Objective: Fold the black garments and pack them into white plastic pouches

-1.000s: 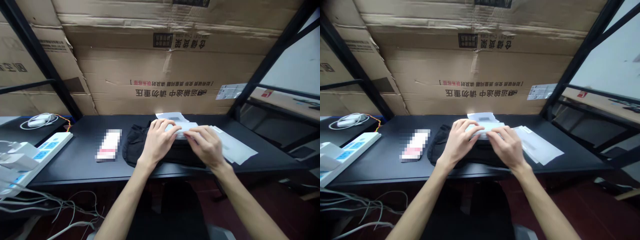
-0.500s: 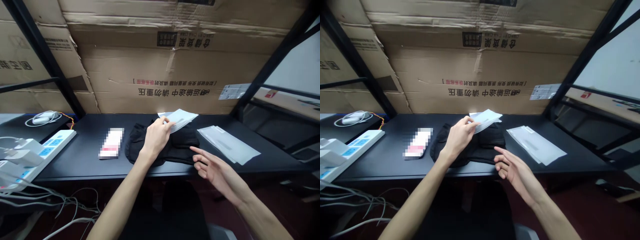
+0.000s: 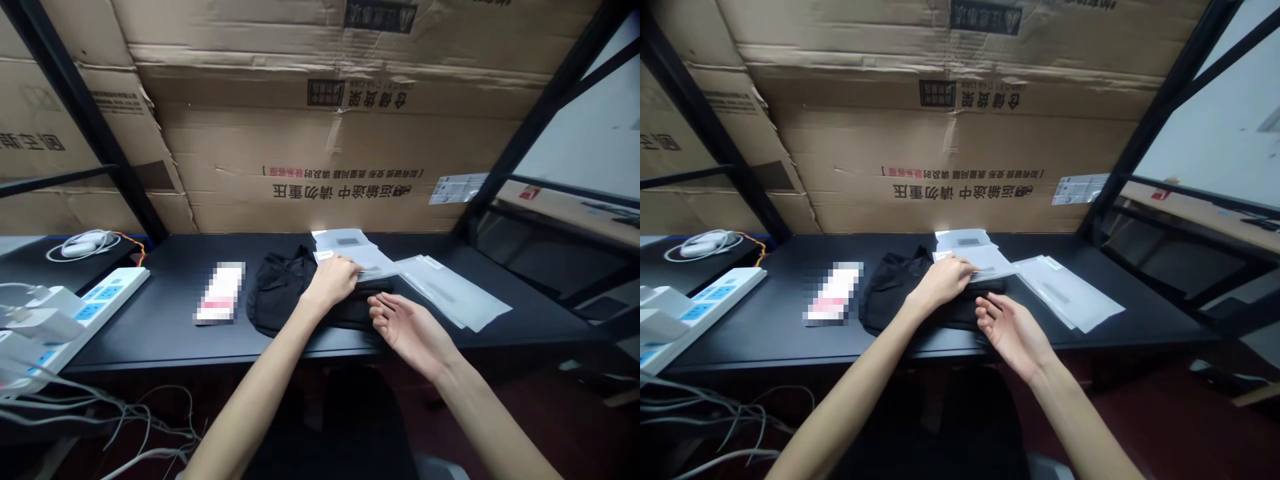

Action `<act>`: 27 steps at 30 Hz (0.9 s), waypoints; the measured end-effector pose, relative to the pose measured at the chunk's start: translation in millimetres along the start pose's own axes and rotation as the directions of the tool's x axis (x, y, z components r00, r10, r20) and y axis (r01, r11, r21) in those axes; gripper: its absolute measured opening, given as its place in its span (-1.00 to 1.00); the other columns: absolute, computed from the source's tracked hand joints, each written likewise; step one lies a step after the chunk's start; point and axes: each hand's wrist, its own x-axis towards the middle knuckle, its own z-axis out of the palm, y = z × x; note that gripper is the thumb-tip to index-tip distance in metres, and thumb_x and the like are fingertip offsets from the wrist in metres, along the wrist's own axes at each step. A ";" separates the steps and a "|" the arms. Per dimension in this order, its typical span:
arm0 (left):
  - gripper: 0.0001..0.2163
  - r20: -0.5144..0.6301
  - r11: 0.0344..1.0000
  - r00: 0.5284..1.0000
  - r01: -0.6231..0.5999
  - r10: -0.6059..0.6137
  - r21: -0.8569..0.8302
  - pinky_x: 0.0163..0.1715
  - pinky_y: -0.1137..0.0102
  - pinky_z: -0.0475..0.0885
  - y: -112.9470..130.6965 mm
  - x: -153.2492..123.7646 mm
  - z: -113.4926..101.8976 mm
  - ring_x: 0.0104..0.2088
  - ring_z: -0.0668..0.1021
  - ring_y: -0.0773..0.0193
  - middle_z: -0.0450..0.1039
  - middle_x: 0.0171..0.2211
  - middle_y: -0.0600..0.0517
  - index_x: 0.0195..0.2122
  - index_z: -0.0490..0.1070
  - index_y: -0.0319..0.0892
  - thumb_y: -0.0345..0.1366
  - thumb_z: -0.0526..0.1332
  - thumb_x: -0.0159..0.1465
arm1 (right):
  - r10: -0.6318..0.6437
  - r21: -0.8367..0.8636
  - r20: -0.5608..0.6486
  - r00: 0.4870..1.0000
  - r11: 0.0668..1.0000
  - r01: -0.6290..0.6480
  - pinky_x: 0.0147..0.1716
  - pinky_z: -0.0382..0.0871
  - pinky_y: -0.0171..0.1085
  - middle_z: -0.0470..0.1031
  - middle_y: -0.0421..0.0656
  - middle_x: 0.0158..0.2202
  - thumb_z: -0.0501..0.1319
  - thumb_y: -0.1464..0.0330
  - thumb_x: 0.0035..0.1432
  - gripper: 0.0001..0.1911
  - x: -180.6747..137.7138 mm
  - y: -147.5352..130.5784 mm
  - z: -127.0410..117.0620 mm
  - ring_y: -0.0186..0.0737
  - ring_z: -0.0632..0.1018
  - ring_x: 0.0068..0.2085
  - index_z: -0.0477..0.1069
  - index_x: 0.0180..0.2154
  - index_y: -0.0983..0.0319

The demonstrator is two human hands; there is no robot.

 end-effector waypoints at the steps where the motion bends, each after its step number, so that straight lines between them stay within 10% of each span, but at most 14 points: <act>1: -0.66 0.004 1.000 1.000 0.009 -0.009 -0.027 0.13 0.18 0.51 -3.8 0.3 0.0 0.06 0.61 -0.01 0.66 0.07 -0.09 0.12 0.64 -0.14 -0.39 0.11 0.47 | -0.013 -0.010 0.008 1.000 1.000 0.014 -0.51 0.54 -0.42 0.57 -0.14 -0.31 0.25 0.53 0.29 -0.85 2.4 -2.0 -0.3 -0.34 0.54 -0.42 0.50 -0.30 0.18; 15: -0.66 0.018 0.955 0.999 0.031 -0.027 -0.296 -0.05 0.33 0.53 -29.8 0.6 -0.4 -0.15 0.65 0.15 0.68 -0.06 -0.02 0.09 0.63 -0.10 -0.29 0.08 0.47 | -0.208 -0.267 0.100 0.973 0.937 0.227 0.19 0.57 -0.13 0.67 -0.09 0.05 0.29 0.31 0.31 -0.86 43.2 -12.5 7.3 -0.12 0.62 0.16 0.60 -0.13 0.12; 27: -0.65 -0.194 0.985 0.977 0.055 -0.087 -0.165 -0.07 0.33 0.57 -1.2 -24.9 -9.5 -0.06 0.64 0.15 0.56 0.06 -0.01 0.24 0.55 0.05 -0.28 0.10 0.53 | -0.298 -0.113 -0.013 0.954 0.949 0.295 0.12 0.62 -0.29 0.70 -0.22 -0.07 0.40 0.44 0.18 -0.85 61.8 -0.7 17.9 -0.22 0.66 0.10 0.58 -0.20 0.09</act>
